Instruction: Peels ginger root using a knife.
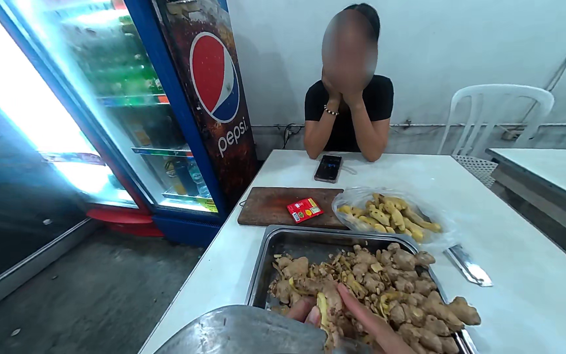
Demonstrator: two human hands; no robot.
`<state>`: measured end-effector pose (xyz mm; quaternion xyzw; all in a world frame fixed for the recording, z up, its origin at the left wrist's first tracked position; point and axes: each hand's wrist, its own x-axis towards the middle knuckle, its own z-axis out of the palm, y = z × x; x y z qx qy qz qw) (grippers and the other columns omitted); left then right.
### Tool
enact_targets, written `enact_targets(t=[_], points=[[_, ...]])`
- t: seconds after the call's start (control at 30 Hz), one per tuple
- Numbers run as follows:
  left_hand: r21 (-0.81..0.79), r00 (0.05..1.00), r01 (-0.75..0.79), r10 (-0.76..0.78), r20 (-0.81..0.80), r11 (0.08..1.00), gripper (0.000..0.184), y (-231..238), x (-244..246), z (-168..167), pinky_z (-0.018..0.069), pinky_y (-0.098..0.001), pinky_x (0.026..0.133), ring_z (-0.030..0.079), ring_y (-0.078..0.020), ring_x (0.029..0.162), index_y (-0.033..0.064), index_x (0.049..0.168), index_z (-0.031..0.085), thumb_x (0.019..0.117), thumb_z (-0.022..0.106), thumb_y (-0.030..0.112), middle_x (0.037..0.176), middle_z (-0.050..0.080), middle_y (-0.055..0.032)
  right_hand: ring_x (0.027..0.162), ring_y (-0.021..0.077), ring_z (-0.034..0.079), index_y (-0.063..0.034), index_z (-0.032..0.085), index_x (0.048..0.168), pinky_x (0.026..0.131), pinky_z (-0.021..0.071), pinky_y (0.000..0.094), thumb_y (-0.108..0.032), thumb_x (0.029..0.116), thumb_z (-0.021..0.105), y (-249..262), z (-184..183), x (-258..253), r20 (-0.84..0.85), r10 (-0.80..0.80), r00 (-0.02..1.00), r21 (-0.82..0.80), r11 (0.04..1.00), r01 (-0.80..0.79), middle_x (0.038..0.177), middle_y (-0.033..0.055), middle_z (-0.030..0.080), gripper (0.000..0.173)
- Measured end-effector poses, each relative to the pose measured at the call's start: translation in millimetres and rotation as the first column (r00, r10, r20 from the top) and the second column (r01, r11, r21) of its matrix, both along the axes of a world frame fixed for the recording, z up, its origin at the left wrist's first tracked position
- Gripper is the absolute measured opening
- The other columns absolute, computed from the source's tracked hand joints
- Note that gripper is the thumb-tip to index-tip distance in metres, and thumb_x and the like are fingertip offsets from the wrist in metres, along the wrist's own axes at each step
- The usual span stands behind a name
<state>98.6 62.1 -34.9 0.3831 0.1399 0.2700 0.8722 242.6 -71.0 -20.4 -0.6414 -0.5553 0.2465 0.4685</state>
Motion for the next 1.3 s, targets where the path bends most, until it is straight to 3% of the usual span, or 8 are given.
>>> enact_targets(t=[0.17,0.33,0.53,0.67,0.77,1.0,1.2,1.3], points=[[-0.18,0.998,-0.016,0.027,0.058,0.984,0.016,0,-8,-4,0.0613,-0.0306,0.087,0.074,-0.0147,0.095,0.0069,0.112,0.066,0.0968,0.062,0.007,0.104,0.075,-0.0077,0.111,0.0198,0.068,-0.0087,0.036,0.159,0.093,0.0558,0.0417,-0.045,0.0961,0.069,1,-6,10,0.008,0.016,1.0,0.042,0.999,-0.016,0.147,0.0157,0.056,0.08],[0.129,0.994,-0.057,0.068,-0.08,0.99,0.022,2,7,1,0.0569,-0.0262,0.089,0.068,-0.0044,0.098,0.0053,0.123,0.06,0.1057,0.046,0.009,0.106,0.071,0.0041,0.125,0.023,0.063,-0.0065,0.029,0.162,0.1,0.0526,0.0462,-0.048,0.0977,0.064,-1,-4,4,0.021,0.061,0.998,0.047,0.997,-0.062,0.159,0.0162,0.042,0.084],[0.366,0.99,-0.031,0.078,-0.116,0.93,0.022,7,9,5,0.0549,-0.0256,0.09,0.066,-0.0012,0.098,0.004,0.122,0.057,0.1074,0.041,0.009,0.105,0.068,0.0073,0.081,0.0231,0.069,0.0017,0.035,0.158,0.069,0.0553,0.0441,-0.05,0.0952,0.067,-5,7,-2,0.073,-0.022,0.997,-0.053,0.998,0.026,0.126,0.0217,0.067,0.087],[0.288,0.995,-0.041,0.066,-0.079,0.957,0.024,9,6,0,0.0538,-0.0305,0.096,0.065,-0.0068,0.106,0.0008,0.125,0.057,0.1059,0.045,0.009,0.113,0.068,0.0009,0.107,0.0243,0.07,-0.0077,0.032,0.161,0.09,0.0564,0.0495,-0.051,0.0979,0.062,-5,-3,8,0.085,0.021,0.996,-0.032,0.999,-0.019,0.15,0.016,0.054,0.083],[0.26,0.996,-0.035,0.055,-0.07,0.965,0.029,8,5,1,0.0534,-0.0325,0.099,0.064,-0.0105,0.111,-0.0031,0.131,0.053,0.1055,0.044,0.007,0.119,0.066,-0.0039,0.063,0.0148,0.059,-0.0152,0.042,0.158,0.056,0.0506,0.0384,-0.061,0.0943,0.062,-7,-22,12,0.045,-0.047,0.998,0.027,0.999,0.046,0.115,0.0105,0.071,0.081],[0.19,0.966,-0.228,0.246,-0.079,0.955,0.031,-9,6,7,0.0591,-0.0305,0.091,0.069,-0.0101,0.102,-0.0005,0.125,0.052,0.0948,0.049,-0.009,0.113,0.071,-0.0019,0.127,0.0237,0.063,-0.0067,0.042,0.156,0.104,0.0522,0.048,-0.041,0.1029,0.059,1,-16,4,0.062,0.03,0.998,0.118,0.992,-0.037,0.152,0.0149,0.052,0.066],[0.053,0.985,-0.105,0.111,-0.133,0.993,0.023,-8,13,14,0.0578,-0.0283,0.088,0.07,-0.0091,0.088,0.0016,0.119,0.054,0.1075,0.034,0.004,0.099,0.07,-0.0017,0.063,-0.0047,0.048,-0.0006,0.042,0.153,0.055,0.0445,0.017,-0.031,0.1102,0.044,0,4,2,-0.311,0.021,0.95,0.19,0.981,0.041,0.121,0.0021,0.064,0.053],[-0.017,0.987,-0.09,0.087,-0.137,0.996,0.027,-3,16,12,0.0575,-0.0277,0.085,0.069,-0.0101,0.087,0.0017,0.122,0.055,0.1088,0.032,0.008,0.1,0.07,-0.0042,0.066,-0.0043,0.047,-0.0038,0.039,0.157,0.06,0.0448,0.0183,-0.035,0.1113,0.039,-2,4,8,-0.221,0.003,0.975,0.062,0.998,0.011,0.144,0.0084,0.056,0.055]])
